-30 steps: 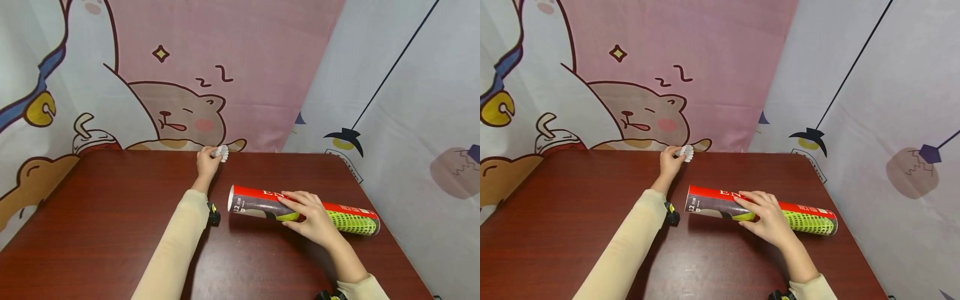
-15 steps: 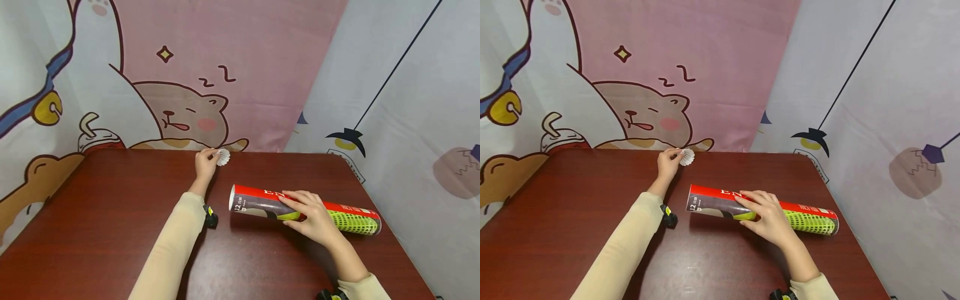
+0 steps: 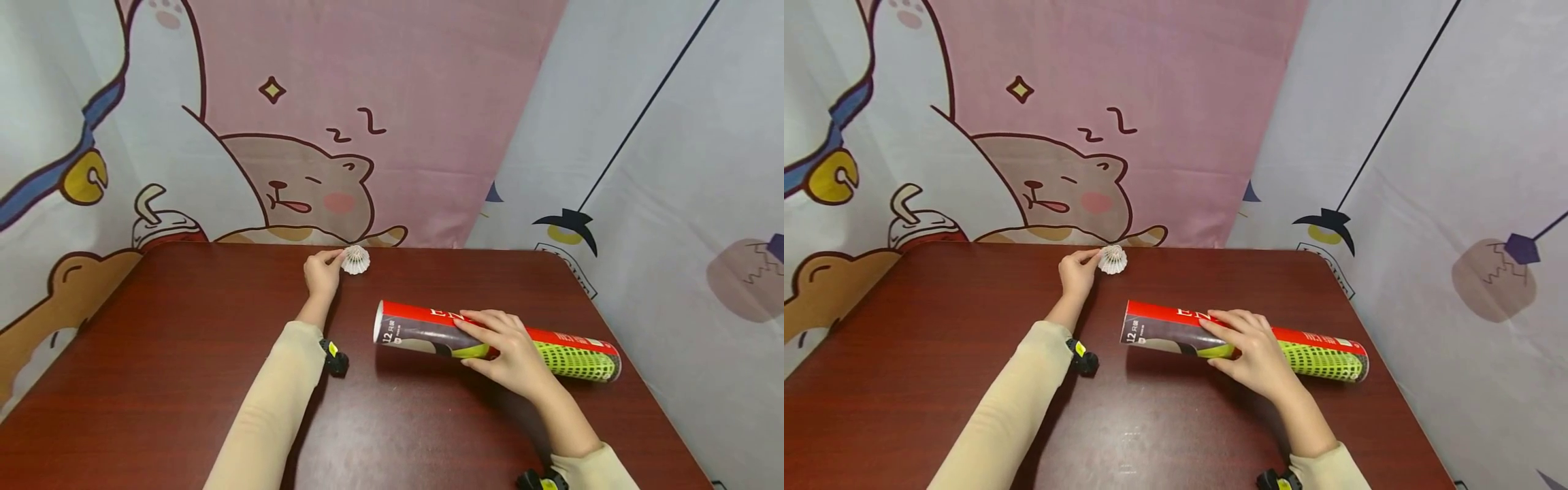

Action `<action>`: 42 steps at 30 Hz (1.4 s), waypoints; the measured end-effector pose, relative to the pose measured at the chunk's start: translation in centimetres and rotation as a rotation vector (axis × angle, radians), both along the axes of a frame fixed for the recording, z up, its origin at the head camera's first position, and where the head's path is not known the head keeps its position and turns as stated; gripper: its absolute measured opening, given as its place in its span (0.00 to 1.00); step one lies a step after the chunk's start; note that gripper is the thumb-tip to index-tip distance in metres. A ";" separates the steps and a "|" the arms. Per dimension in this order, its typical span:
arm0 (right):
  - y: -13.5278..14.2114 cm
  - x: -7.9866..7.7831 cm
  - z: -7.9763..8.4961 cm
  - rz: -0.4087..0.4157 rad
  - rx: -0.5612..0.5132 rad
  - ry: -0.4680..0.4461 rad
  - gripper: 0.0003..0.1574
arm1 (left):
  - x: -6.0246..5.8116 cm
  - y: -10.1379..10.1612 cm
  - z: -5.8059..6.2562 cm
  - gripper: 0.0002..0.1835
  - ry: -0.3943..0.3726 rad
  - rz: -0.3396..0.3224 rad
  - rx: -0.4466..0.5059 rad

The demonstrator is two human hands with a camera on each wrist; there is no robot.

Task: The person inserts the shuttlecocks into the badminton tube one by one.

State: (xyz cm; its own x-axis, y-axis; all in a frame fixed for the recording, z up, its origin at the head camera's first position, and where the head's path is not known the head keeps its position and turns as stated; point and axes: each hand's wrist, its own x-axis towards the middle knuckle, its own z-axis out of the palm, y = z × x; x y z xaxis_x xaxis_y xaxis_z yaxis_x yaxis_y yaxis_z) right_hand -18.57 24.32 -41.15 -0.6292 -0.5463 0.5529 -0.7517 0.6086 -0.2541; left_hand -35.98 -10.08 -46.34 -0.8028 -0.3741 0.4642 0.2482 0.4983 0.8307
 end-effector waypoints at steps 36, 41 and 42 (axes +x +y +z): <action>-0.3 0.0 -0.5 0.013 0.011 0.014 0.48 | 6.1 -2.8 0.5 0.08 -0.083 -0.191 0.398; -0.3 -0.1 -0.6 0.014 0.016 0.016 0.48 | 7.4 -3.4 0.7 0.09 -0.096 -0.226 0.415; -0.3 -0.1 -0.6 0.015 0.016 0.014 0.48 | 7.7 -3.5 0.8 0.09 -0.102 -0.232 0.416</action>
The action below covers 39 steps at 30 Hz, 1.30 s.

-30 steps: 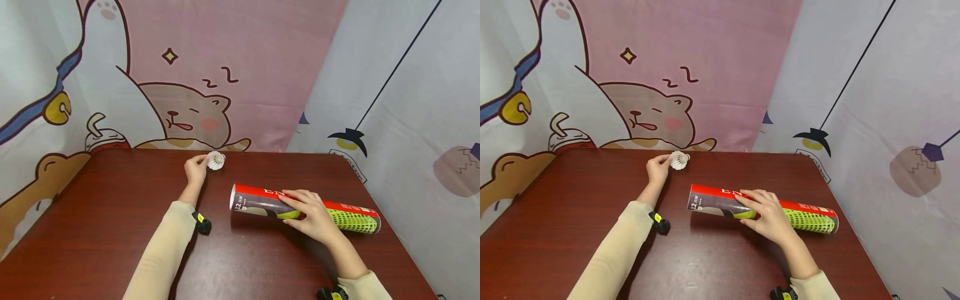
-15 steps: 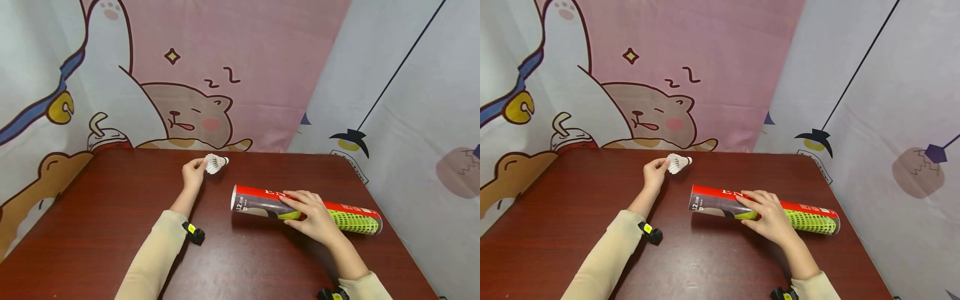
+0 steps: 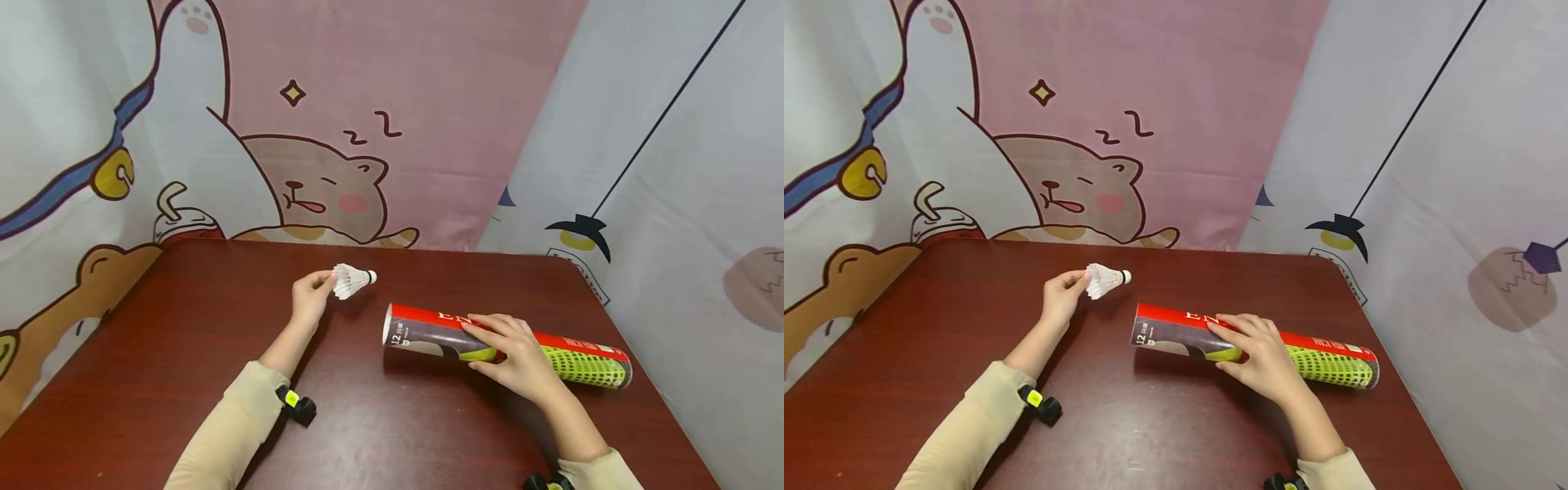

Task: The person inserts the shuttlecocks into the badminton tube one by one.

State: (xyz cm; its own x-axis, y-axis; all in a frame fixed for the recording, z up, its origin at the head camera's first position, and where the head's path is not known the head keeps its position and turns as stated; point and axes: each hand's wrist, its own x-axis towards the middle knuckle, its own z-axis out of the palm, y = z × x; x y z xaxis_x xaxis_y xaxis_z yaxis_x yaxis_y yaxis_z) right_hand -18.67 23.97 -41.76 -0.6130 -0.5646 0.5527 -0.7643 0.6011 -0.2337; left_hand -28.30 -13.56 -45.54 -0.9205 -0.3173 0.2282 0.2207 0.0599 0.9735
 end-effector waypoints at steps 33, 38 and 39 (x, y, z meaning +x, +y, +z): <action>0.0 0.2 0.1 0.001 -0.014 0.029 0.49 | 7.1 0.6 1.6 0.10 -0.128 -0.211 -0.012; 0.0 0.1 0.1 0.002 -0.007 0.022 0.49 | 7.7 0.8 1.5 0.09 -0.141 -0.228 -0.008; 0.0 0.1 0.1 0.003 -0.005 0.020 0.48 | 7.7 0.9 1.5 0.10 -0.143 -0.229 -0.009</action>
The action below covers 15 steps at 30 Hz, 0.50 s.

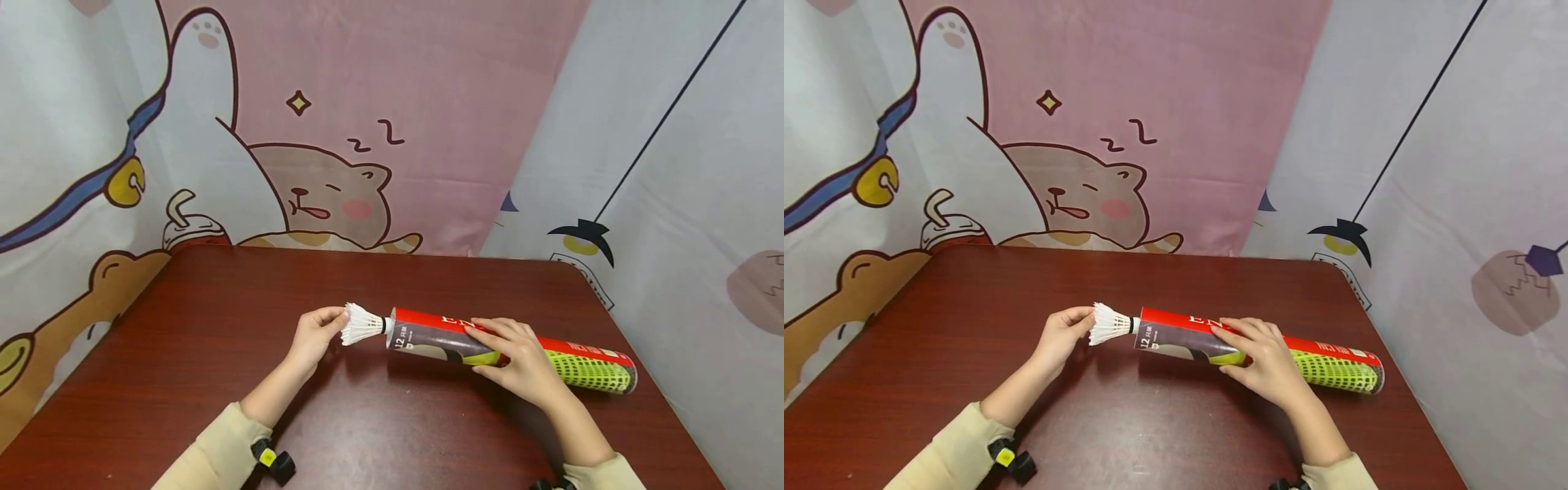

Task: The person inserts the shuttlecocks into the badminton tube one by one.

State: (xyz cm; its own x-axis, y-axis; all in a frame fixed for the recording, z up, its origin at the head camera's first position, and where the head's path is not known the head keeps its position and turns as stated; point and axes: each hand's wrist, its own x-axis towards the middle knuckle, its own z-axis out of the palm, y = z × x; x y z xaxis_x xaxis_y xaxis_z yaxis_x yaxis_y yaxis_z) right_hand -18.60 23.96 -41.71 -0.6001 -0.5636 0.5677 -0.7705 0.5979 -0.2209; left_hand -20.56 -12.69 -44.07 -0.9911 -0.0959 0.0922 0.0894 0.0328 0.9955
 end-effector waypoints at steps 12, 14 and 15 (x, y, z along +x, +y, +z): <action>-0.1 -0.1 0.0 0.011 0.003 -0.012 0.47 | 0.5 1.0 -0.1 0.10 0.001 -0.040 0.028; 0.0 0.0 -0.1 0.012 0.004 -0.015 0.47 | 0.5 1.2 -0.1 0.09 -0.006 -0.045 0.030; 0.0 0.0 -0.1 0.011 0.005 -0.015 0.47 | 0.5 1.3 -0.2 0.09 -0.011 -0.049 0.030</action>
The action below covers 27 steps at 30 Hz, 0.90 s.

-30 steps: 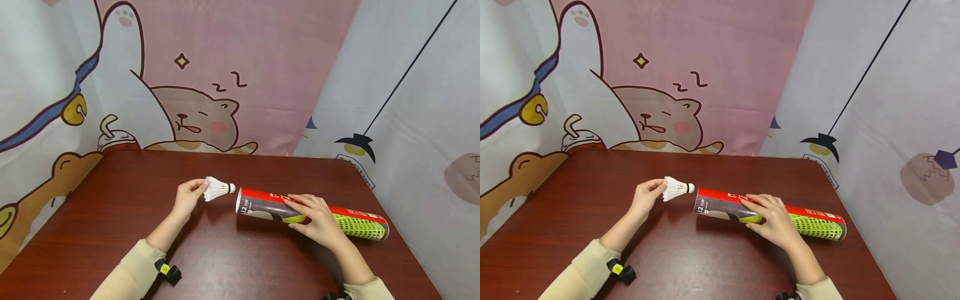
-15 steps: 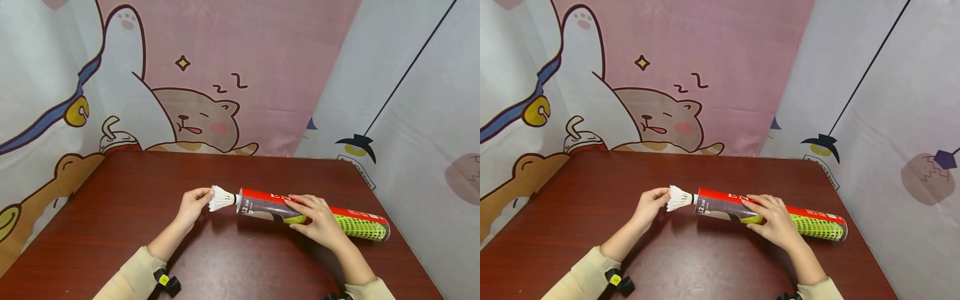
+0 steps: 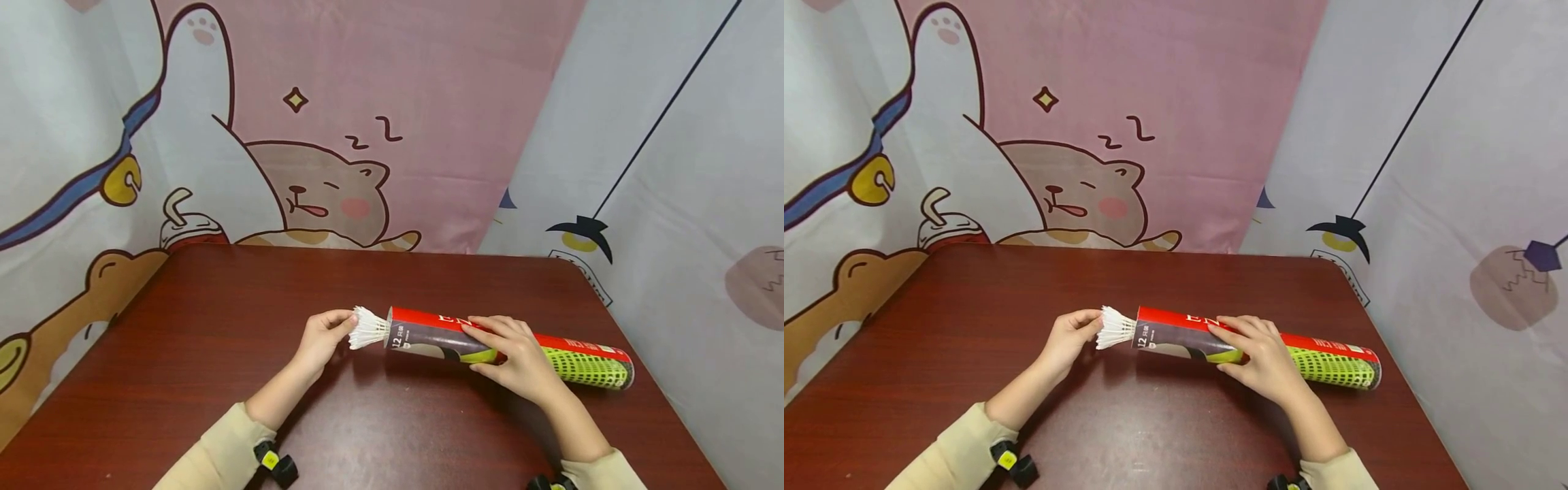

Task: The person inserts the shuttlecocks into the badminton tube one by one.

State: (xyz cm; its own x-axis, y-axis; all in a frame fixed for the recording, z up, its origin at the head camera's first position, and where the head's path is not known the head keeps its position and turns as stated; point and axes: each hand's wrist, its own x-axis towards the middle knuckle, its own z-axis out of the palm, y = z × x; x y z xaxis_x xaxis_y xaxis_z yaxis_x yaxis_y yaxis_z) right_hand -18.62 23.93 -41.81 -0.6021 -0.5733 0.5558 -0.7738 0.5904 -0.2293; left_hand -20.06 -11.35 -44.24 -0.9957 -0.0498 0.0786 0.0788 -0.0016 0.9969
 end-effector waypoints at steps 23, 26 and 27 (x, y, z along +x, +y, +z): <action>-0.1 0.2 0.2 -0.003 -0.009 -0.001 0.48 | -0.2 2.6 -0.1 0.08 0.026 -0.009 0.007; -0.1 0.3 0.3 0.000 -0.013 -0.003 0.48 | -0.3 2.7 0.0 0.08 0.029 -0.011 0.005; -0.1 0.3 0.4 0.000 -0.014 -0.004 0.48 | -0.3 2.8 0.0 0.08 0.031 -0.012 0.004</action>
State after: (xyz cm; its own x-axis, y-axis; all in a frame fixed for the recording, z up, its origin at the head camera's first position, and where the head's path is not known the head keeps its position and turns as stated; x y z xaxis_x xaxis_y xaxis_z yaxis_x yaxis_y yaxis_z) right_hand -18.31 23.86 -41.43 -0.6042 -0.5655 0.5614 -0.7731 0.5867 -0.2411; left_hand -20.36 -8.56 -44.24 -0.9932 -0.0385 0.1097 0.1101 -0.0068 0.9939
